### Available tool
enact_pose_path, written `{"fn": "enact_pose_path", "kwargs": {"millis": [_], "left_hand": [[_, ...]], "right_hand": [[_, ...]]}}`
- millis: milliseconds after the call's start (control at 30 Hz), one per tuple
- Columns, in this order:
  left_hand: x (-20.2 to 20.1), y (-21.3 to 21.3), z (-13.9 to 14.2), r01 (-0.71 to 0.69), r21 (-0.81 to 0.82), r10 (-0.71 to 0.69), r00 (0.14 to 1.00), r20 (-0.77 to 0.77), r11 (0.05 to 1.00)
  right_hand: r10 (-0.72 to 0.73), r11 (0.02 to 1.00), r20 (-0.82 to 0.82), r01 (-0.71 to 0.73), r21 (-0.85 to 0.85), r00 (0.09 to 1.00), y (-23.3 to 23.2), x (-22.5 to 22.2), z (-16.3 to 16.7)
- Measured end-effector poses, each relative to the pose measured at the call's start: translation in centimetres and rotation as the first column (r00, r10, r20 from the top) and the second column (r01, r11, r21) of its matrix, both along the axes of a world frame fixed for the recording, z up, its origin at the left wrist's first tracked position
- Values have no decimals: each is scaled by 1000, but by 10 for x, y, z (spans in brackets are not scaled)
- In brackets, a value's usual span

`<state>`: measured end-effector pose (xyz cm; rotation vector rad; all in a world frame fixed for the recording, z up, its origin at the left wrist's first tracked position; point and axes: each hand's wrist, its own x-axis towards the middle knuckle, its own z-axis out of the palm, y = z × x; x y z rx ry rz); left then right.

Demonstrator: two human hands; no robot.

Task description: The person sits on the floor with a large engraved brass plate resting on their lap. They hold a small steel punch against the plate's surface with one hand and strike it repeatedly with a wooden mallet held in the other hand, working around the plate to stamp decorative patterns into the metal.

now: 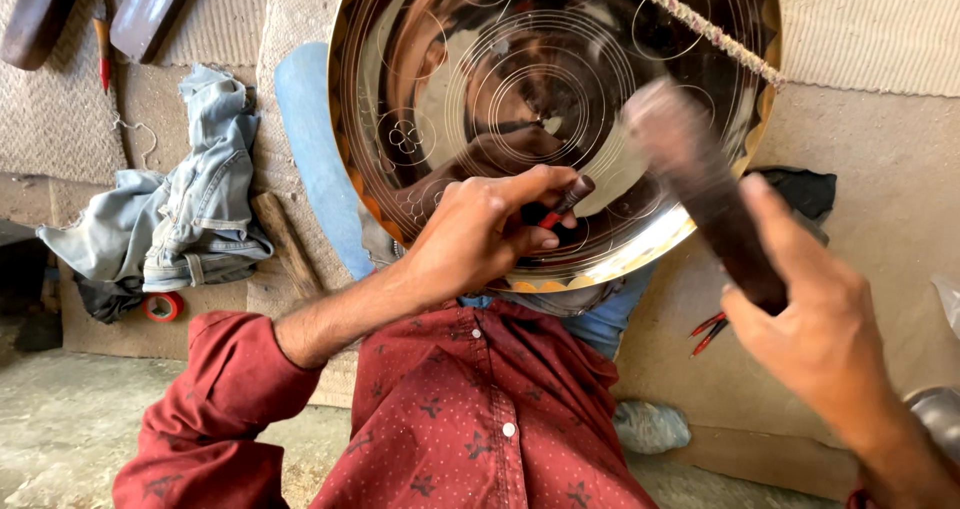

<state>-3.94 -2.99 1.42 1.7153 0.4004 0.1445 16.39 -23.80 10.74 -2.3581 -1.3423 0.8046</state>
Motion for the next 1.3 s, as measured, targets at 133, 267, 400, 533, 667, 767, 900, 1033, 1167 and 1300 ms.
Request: {"fn": "enact_pose_path", "kwargs": {"millis": [133,267,400,533,667,767,900,1033,1167,1300], "left_hand": [[3,6,-5,91,131,-108,985,132,987],[10,12,-16,336,2,-336,942,24,942],[19,9,-27,448,-16,-445,891,88,894],[17,6,-27,368,16,-365,914,180,930],[-7,-9,-11,-133,-173,147,987,71,976],[-14,-19,-5,-280,-52,279,960,-27,959],[-14,-25,-4,-358,-33,359,933,23,933],[-13,-27,-5,-393,-58,396,917,46,918],[-12,-24,-6,-360,-41,359,933,-11,932],[-8,-16,-5,-263,19,262,965,18,965]], "right_hand": [[-141,989,-27,142,34,990,-30,-16,-18],[-14,1000,208,13,2,978,-53,-35,-37],[-307,913,-129,330,240,943,-76,-59,-57],[-233,936,-44,237,259,971,-88,-69,-72],[-274,926,7,261,271,962,-81,-55,-68],[-40,980,275,-16,198,960,-66,-30,-59],[39,978,288,-96,185,957,-40,-3,-52],[-12,936,43,-4,352,999,-13,8,-34],[75,966,-35,-64,249,997,17,20,-10],[257,933,143,-207,-294,956,26,27,1]]}}
